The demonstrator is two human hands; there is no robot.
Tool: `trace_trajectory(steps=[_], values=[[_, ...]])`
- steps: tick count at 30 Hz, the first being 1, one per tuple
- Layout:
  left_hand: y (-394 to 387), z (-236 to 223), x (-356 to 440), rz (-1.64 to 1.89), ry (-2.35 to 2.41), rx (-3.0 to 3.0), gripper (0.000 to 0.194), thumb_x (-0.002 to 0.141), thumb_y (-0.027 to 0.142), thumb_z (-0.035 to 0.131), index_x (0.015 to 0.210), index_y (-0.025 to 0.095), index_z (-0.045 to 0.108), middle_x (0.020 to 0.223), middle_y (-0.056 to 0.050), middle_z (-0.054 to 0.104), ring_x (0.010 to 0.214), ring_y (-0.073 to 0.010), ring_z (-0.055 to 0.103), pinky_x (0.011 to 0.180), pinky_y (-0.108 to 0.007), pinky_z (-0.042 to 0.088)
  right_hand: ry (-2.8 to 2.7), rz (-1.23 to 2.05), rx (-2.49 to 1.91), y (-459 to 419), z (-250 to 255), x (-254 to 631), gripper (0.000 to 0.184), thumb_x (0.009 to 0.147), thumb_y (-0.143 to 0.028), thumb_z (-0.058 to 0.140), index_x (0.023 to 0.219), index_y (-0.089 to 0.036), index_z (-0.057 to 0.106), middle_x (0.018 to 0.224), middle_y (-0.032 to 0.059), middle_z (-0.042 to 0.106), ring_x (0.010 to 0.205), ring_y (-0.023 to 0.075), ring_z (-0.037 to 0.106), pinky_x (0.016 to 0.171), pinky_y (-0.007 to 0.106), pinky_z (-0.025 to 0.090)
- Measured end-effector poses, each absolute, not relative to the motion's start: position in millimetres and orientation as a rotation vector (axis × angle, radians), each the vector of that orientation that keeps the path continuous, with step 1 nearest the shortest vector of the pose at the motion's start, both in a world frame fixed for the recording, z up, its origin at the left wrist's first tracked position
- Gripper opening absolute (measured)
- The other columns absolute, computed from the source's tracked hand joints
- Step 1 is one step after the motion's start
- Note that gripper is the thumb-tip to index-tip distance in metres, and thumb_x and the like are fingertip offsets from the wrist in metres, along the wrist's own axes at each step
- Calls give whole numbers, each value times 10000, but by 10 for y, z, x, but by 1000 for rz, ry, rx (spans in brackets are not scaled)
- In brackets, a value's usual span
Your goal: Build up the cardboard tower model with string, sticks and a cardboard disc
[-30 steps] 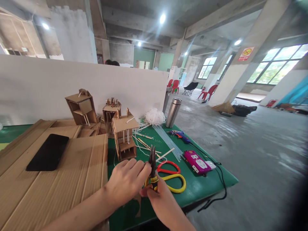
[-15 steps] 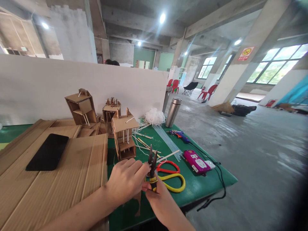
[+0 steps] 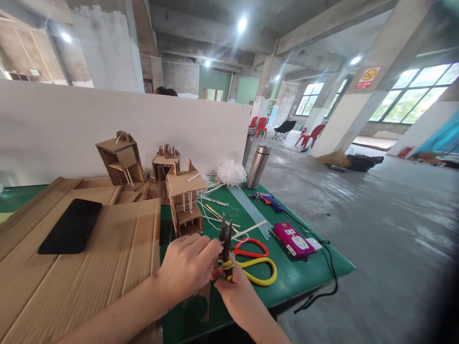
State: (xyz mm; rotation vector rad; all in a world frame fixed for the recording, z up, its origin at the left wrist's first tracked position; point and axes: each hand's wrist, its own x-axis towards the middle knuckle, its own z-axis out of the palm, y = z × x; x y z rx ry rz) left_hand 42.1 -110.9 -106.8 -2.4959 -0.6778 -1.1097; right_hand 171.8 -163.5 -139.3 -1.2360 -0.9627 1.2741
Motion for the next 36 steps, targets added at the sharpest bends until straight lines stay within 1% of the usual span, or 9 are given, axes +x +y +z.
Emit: trace_trajectory(steps=[4,9,15,18,20,23,25,31,36], values=[[-1100,-1059,413,-1097,-670,-2507,284,986,141,397,758,192,559,571,33,512,495,-156,457,464,-299,315,-1019,1233,-1273,-1643,-1397,1726,283,482,-242,446,764,-243,455,669,-20,490,621,172,478,551,270,388],[-1096,-1048,406,-1085,-670,-2515,304,991,156,389,739,193,556,569,30,505,491,-158,450,460,-302,311,-1026,1210,-1265,-1647,-1464,1743,295,490,-228,445,782,-225,485,682,-11,509,637,177,508,562,271,417],[-1102,-1063,426,-1089,-675,-2520,312,993,161,389,738,190,566,565,29,506,488,-159,457,457,-303,322,-1006,1151,-1257,-1630,-1517,1709,300,490,-210,435,782,-225,501,651,-16,508,598,177,485,517,269,401],[-1100,-1068,434,-1096,-676,-2520,317,996,157,381,740,189,566,559,32,504,481,-155,457,454,-299,329,-1072,1082,-1243,-1611,-1525,1710,227,497,-197,430,715,-234,479,678,-4,511,654,191,498,582,288,423],[-1097,-1065,434,-1097,-674,-2520,320,996,147,375,741,189,564,558,34,507,479,-152,460,451,-295,332,-1127,990,-1260,-1595,-1542,1719,194,519,-184,435,698,-231,494,737,18,541,745,215,517,674,314,439],[-1093,-1056,429,-1089,-677,-2521,322,994,133,369,742,188,561,557,34,508,477,-150,463,447,-293,332,-1190,911,-1286,-1573,-1570,1722,226,565,-175,439,756,-217,551,803,37,574,840,242,525,774,346,436],[-1090,-1053,428,-1084,-678,-2521,319,989,124,368,742,188,560,557,35,509,475,-147,464,447,-292,332,-1204,932,-1253,-1561,-1579,1711,227,589,-173,435,779,-214,551,783,29,567,833,237,532,770,337,442],[-1084,-1071,438,-1081,-686,-2519,296,970,102,382,746,186,555,561,34,516,484,-145,477,454,-290,333,-1179,962,-1194,-1526,-1594,1679,144,621,-186,464,750,-213,523,735,15,548,745,209,520,695,305,454],[-1075,-1072,437,-1082,-689,-2511,283,961,100,388,752,190,555,558,34,516,478,-148,478,447,-290,330,-1207,945,-1171,-1494,-1619,1677,145,646,-188,458,768,-211,532,753,20,549,745,205,518,705,307,451]])
